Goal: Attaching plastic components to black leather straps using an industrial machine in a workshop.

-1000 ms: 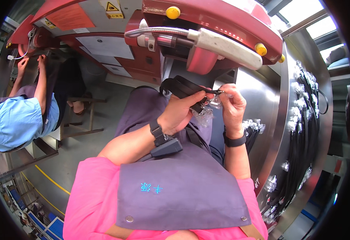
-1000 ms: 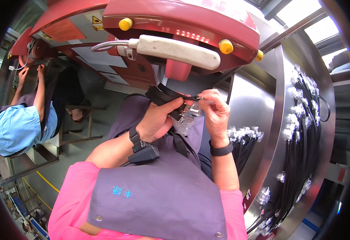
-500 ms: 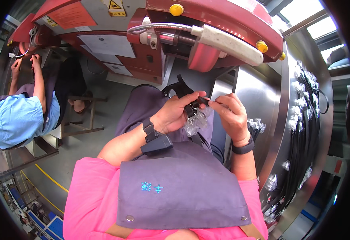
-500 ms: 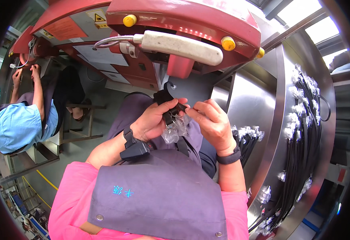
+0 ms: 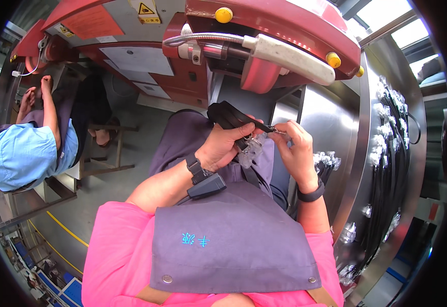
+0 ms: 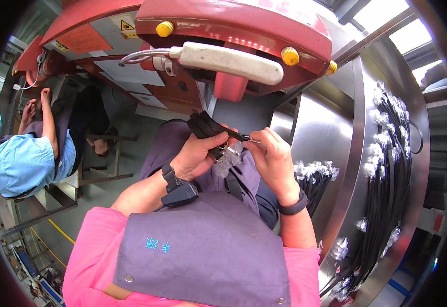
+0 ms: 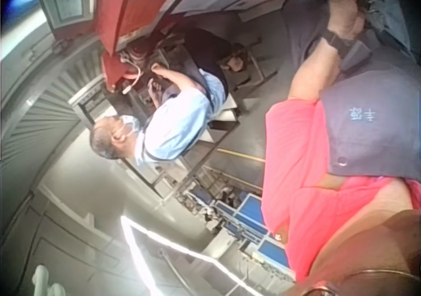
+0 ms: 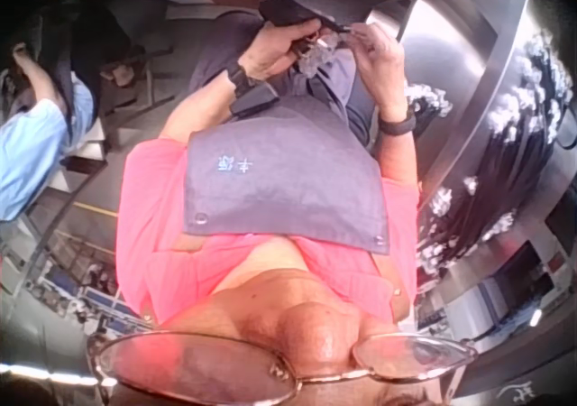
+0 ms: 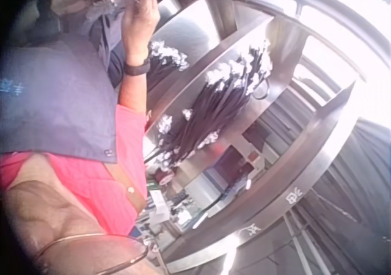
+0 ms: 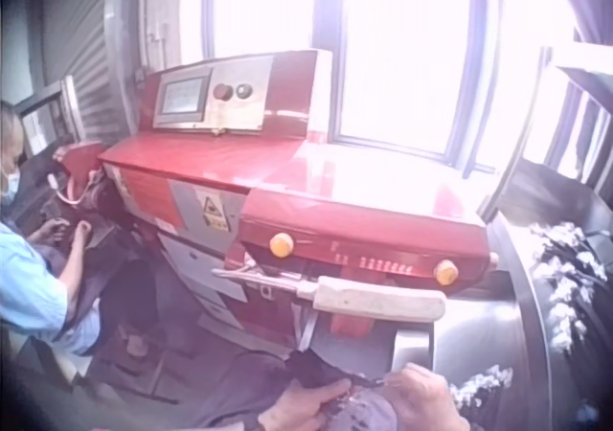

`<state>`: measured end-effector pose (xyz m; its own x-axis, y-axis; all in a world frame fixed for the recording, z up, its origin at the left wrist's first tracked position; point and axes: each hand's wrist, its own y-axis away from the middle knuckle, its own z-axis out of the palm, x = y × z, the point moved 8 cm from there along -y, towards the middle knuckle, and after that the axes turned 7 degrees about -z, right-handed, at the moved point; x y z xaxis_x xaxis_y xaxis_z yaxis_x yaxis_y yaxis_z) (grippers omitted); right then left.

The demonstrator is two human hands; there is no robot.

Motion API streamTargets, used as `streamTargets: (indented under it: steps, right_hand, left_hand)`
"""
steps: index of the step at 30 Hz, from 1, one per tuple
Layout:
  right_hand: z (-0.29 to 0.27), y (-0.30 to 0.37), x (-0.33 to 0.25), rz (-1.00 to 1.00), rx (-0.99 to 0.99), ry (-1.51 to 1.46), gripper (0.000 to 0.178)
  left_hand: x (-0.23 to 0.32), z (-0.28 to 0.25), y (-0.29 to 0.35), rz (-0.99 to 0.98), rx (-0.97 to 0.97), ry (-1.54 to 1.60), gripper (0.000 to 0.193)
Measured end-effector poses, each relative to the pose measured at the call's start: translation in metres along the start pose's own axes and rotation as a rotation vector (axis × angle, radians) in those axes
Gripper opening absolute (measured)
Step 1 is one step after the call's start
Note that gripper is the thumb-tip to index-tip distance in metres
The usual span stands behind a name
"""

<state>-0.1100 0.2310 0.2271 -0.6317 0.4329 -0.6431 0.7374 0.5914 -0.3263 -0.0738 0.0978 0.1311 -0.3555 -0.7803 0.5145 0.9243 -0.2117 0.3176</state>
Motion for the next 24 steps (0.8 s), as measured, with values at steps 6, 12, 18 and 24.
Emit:
streamTargets:
  steps: [6,12,18,24]
  right_hand:
    - [0.015,0.004,0.031,0.346,0.264,-0.439,0.008]
    - [0.031,-0.012,0.048,0.305,0.327,-0.713,0.007]
    - [0.034,-0.025,0.056,0.322,0.334,-0.755,0.008]
    - [0.036,-0.032,0.067,0.346,0.304,-0.779,0.009]
  left_hand:
    - [0.003,-0.001,-0.003,0.037,0.061,0.066,0.022]
    - [-0.001,-0.004,-0.012,0.003,0.069,0.176,0.02]
    - [0.002,0.003,-0.014,-0.054,0.107,0.237,0.021]
    - [0.0,0.0,-0.021,-0.054,0.11,0.23,0.026]
